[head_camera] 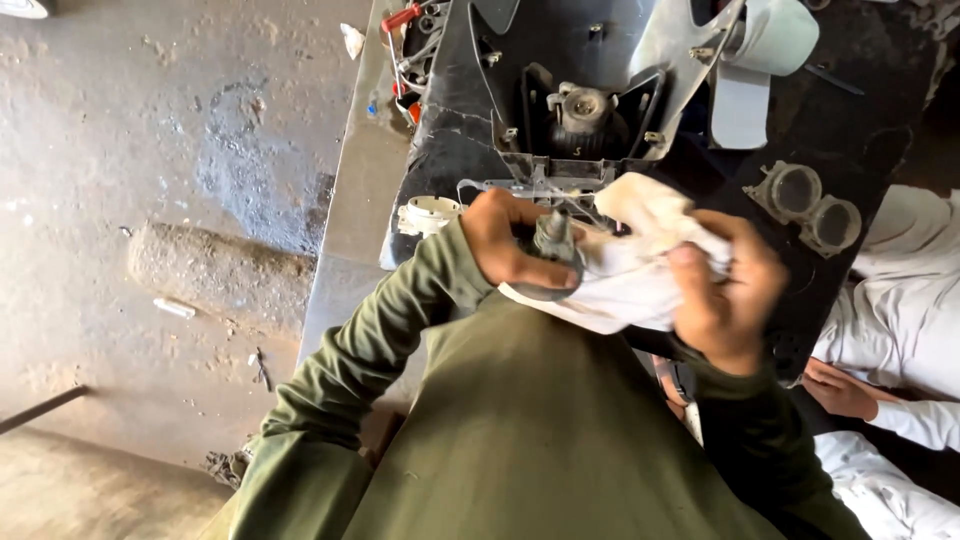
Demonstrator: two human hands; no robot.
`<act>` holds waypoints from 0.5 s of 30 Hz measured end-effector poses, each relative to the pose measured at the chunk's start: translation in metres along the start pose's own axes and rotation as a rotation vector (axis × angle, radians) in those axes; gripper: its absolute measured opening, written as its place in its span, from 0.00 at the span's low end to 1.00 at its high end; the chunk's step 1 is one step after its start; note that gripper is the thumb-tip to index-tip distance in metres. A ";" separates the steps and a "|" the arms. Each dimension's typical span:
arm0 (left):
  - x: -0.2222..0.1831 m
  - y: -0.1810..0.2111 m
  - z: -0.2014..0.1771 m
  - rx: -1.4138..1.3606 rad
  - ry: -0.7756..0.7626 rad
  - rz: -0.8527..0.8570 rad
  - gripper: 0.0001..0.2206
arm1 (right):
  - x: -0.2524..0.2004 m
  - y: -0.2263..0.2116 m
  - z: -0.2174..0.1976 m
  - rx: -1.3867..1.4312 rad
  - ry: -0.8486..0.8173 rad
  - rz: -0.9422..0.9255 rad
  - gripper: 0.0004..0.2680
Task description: The person sits and disassembles a motorcycle instrument cluster, pulling the wiring harness and connectors out of the white plastic housing and separating the speedometer dial and odometer unit. They wipe parts with a cloth, fit the dial into the housing, and continue wiping the assembly.
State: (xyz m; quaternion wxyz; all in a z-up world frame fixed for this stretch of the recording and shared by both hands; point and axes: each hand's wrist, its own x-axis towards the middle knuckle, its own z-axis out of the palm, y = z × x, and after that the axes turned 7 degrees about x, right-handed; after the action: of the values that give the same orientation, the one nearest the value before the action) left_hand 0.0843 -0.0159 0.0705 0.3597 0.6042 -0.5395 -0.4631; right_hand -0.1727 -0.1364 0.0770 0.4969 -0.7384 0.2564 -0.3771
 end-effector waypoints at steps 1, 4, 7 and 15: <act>0.002 -0.010 0.004 0.003 0.002 0.004 0.26 | 0.004 -0.004 -0.008 0.000 0.002 -0.005 0.11; 0.004 -0.033 0.015 -0.405 -0.107 0.025 0.26 | 0.013 -0.014 -0.030 0.017 0.068 0.037 0.10; 0.002 -0.035 0.019 -0.720 -0.167 0.063 0.30 | 0.009 -0.014 -0.047 0.140 0.101 0.051 0.08; -0.002 -0.026 0.022 -0.778 -0.157 0.042 0.33 | 0.002 -0.012 -0.060 0.233 0.083 0.060 0.07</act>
State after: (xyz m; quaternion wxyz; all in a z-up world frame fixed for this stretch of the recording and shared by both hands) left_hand 0.0719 -0.0081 0.0401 0.5289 0.3745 -0.3615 -0.6703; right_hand -0.2203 -0.1655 0.1022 0.5794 -0.6514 0.2532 -0.4195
